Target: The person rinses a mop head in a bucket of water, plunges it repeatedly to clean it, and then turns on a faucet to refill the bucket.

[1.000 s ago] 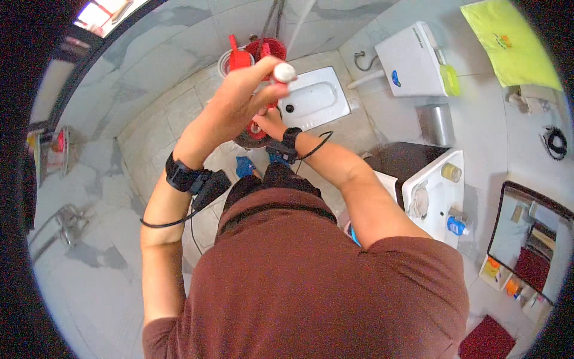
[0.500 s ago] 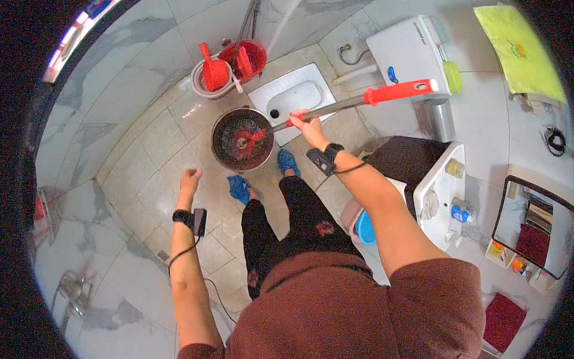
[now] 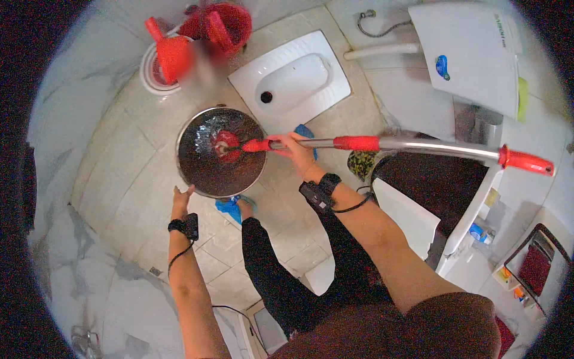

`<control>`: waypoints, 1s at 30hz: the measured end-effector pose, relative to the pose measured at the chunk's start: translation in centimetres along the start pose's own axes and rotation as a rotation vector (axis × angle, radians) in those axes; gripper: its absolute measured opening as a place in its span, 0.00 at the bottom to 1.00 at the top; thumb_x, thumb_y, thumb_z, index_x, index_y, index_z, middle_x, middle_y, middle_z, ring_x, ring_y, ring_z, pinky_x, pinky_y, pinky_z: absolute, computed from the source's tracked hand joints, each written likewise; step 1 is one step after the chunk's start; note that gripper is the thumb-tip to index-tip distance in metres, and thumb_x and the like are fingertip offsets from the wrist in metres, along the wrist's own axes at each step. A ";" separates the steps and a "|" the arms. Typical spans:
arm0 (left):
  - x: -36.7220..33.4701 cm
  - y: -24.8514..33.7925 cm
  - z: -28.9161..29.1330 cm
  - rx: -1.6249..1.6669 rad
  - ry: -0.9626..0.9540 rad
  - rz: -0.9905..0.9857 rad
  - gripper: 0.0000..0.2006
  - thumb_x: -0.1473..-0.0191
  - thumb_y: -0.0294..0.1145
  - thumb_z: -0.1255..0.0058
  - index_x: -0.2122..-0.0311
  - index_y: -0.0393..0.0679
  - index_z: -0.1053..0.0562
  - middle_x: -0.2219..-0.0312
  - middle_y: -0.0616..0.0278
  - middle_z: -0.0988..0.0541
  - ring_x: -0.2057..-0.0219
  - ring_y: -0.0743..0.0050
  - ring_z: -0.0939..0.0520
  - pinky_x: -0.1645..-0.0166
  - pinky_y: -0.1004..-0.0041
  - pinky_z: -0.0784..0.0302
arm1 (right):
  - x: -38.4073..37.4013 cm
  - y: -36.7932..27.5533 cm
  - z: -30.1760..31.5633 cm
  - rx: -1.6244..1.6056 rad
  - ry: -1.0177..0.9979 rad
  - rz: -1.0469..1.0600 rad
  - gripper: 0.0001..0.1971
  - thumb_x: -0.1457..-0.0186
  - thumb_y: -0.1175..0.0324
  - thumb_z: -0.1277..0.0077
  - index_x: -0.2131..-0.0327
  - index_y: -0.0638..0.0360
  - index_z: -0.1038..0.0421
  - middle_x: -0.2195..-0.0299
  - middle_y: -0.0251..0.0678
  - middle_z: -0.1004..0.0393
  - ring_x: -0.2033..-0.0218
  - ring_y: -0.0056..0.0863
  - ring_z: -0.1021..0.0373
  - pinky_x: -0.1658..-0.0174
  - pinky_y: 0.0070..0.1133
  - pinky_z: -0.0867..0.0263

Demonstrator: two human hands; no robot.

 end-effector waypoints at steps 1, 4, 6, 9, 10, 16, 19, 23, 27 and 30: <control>-1.2 -0.8 -0.6 0.099 0.009 0.057 0.44 0.62 0.42 0.43 0.45 0.34 0.56 0.48 0.43 0.47 0.46 0.56 0.45 0.45 0.68 0.49 | -0.4 -0.4 -0.1 0.046 -0.022 0.027 0.11 0.48 0.65 0.62 0.72 0.61 0.32 0.65 0.35 0.32 0.63 0.21 0.36 0.59 0.20 0.42; -5.0 0.3 -3.0 0.256 -0.101 -0.014 0.33 0.58 0.35 0.46 0.48 0.37 0.46 0.55 0.49 0.35 0.54 0.60 0.34 0.51 0.69 0.40 | -1.4 -0.6 1.6 0.185 -0.041 0.155 0.12 0.47 0.67 0.65 0.77 0.63 0.35 0.71 0.35 0.32 0.67 0.22 0.37 0.58 0.22 0.43; -7.2 -1.8 -2.3 0.459 -0.040 -0.031 0.22 0.56 0.31 0.49 0.55 0.36 0.38 0.62 0.53 0.28 0.63 0.62 0.28 0.59 0.70 0.33 | -0.8 0.0 0.3 0.237 -0.082 0.236 0.13 0.47 0.68 0.66 0.79 0.63 0.36 0.75 0.34 0.33 0.70 0.21 0.38 0.57 0.22 0.44; -7.5 -1.3 -3.3 -0.025 0.289 -0.238 0.18 0.60 0.26 0.50 0.60 0.37 0.34 0.69 0.53 0.25 0.69 0.61 0.24 0.65 0.70 0.30 | 1.0 -1.4 -0.5 0.139 0.061 0.261 0.13 0.49 0.70 0.65 0.85 0.63 0.42 0.85 0.28 0.45 0.79 0.17 0.49 0.62 0.17 0.46; -6.9 -0.8 -3.6 -0.188 0.420 -0.338 0.18 0.62 0.25 0.50 0.60 0.38 0.34 0.72 0.52 0.25 0.70 0.61 0.23 0.65 0.69 0.30 | 1.1 -1.5 0.0 0.139 0.074 0.256 0.13 0.49 0.70 0.65 0.85 0.63 0.42 0.85 0.28 0.45 0.79 0.17 0.49 0.62 0.17 0.46; -3.7 2.1 -4.3 0.019 0.283 -0.485 0.15 0.65 0.19 0.53 0.66 0.36 0.32 0.74 0.53 0.24 0.72 0.66 0.23 0.66 0.71 0.30 | 3.1 -4.5 1.4 0.060 0.209 0.266 0.12 0.50 0.71 0.63 0.84 0.62 0.44 0.84 0.30 0.45 0.79 0.19 0.48 0.70 0.17 0.50; -0.5 7.0 -6.8 0.148 0.185 -0.458 0.13 0.67 0.18 0.52 0.68 0.35 0.32 0.79 0.54 0.26 0.77 0.71 0.24 0.71 0.71 0.30 | 4.4 -6.9 3.2 0.187 0.353 0.518 0.13 0.51 0.72 0.63 0.86 0.63 0.46 0.87 0.31 0.46 0.84 0.19 0.49 0.79 0.17 0.53; 2.8 11.1 -8.6 -0.011 0.264 -0.513 0.10 0.66 0.20 0.53 0.72 0.35 0.33 0.83 0.54 0.27 0.79 0.68 0.23 0.72 0.70 0.29 | 6.8 -9.6 3.9 -0.062 0.238 0.459 0.10 0.50 0.74 0.64 0.83 0.63 0.45 0.86 0.31 0.45 0.84 0.19 0.50 0.79 0.18 0.53; 6.5 17.6 -13.6 0.211 0.095 -0.260 0.10 0.65 0.21 0.54 0.71 0.34 0.33 0.81 0.51 0.25 0.75 0.61 0.22 0.71 0.66 0.28 | 7.7 -11.6 6.4 0.040 0.371 0.526 0.12 0.48 0.70 0.63 0.82 0.62 0.44 0.85 0.27 0.46 0.83 0.16 0.51 0.78 0.16 0.53; 6.3 20.2 -15.0 0.011 0.187 -0.333 0.12 0.66 0.21 0.56 0.70 0.34 0.32 0.79 0.48 0.25 0.74 0.54 0.23 0.70 0.63 0.29 | 8.3 -13.6 7.3 -0.181 0.334 0.323 0.14 0.47 0.66 0.62 0.83 0.61 0.44 0.84 0.24 0.47 0.82 0.13 0.52 0.77 0.15 0.54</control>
Point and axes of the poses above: each hand's wrist, its own x-axis away from the middle knuckle, its own z-axis out of the back of the hand, y = z × x, the point moved 3 cm from there along -x, towards the middle knuckle
